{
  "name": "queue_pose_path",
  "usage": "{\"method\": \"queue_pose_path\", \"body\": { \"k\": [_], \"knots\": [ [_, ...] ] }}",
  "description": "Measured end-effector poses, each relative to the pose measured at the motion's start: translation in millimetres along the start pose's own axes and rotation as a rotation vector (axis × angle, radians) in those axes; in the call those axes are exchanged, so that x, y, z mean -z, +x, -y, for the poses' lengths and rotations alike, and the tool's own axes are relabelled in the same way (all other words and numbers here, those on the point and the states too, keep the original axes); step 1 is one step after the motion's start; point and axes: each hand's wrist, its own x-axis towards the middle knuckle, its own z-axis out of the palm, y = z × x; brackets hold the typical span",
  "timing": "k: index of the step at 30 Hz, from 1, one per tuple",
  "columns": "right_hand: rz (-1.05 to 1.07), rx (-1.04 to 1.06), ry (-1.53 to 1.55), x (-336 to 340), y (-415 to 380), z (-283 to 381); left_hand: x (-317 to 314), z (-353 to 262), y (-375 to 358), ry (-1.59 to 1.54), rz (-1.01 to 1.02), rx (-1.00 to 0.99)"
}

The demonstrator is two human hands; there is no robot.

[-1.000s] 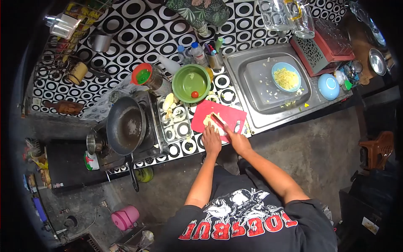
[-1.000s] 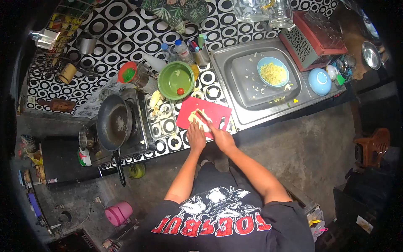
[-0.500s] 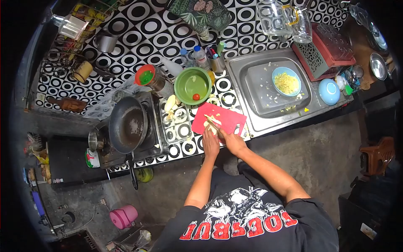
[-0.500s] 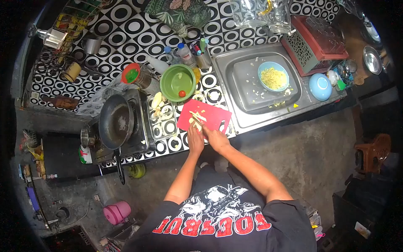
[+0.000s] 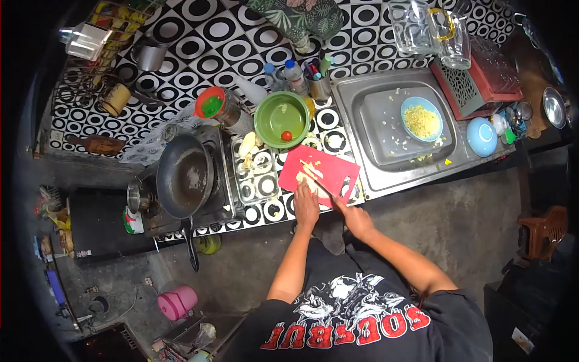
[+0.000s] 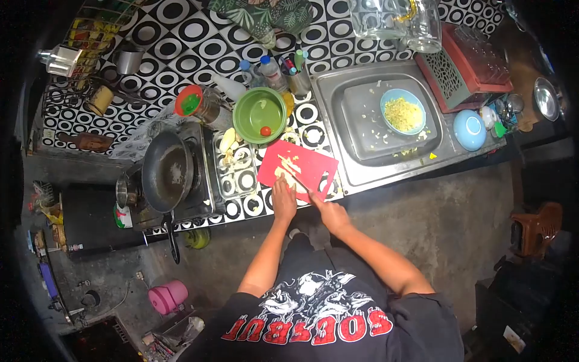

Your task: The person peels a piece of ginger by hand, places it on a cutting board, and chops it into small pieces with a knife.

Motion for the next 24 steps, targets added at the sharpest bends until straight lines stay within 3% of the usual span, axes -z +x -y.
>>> {"method": "queue_pose_path", "body": {
  "k": [8, 13, 16, 18, 20, 24],
  "knots": [
    [-0.068, 0.039, 0.167, 3, 78, 24, -1, -1, 0, 0.065, -0.016, -0.029],
    [-0.108, -0.059, 0.170, 17, 38, 1, 0, 0, 0, 0.050, -0.017, -0.032],
    [-0.159, -0.066, 0.347, 18, 4, -13, 2, -3, -2, 0.020, -0.020, -0.036],
    [-0.207, 0.044, 0.323, 15, -9, -13, 2, -5, -1, 0.005, -0.037, -0.048],
    [-0.158, 0.067, 0.360, 13, -13, -8, -1, -5, 0, 0.030, -0.040, -0.033],
    [0.013, 0.009, 0.124, 15, -16, 3, -3, -8, 0, 0.041, -0.045, -0.020]
  ]
}}
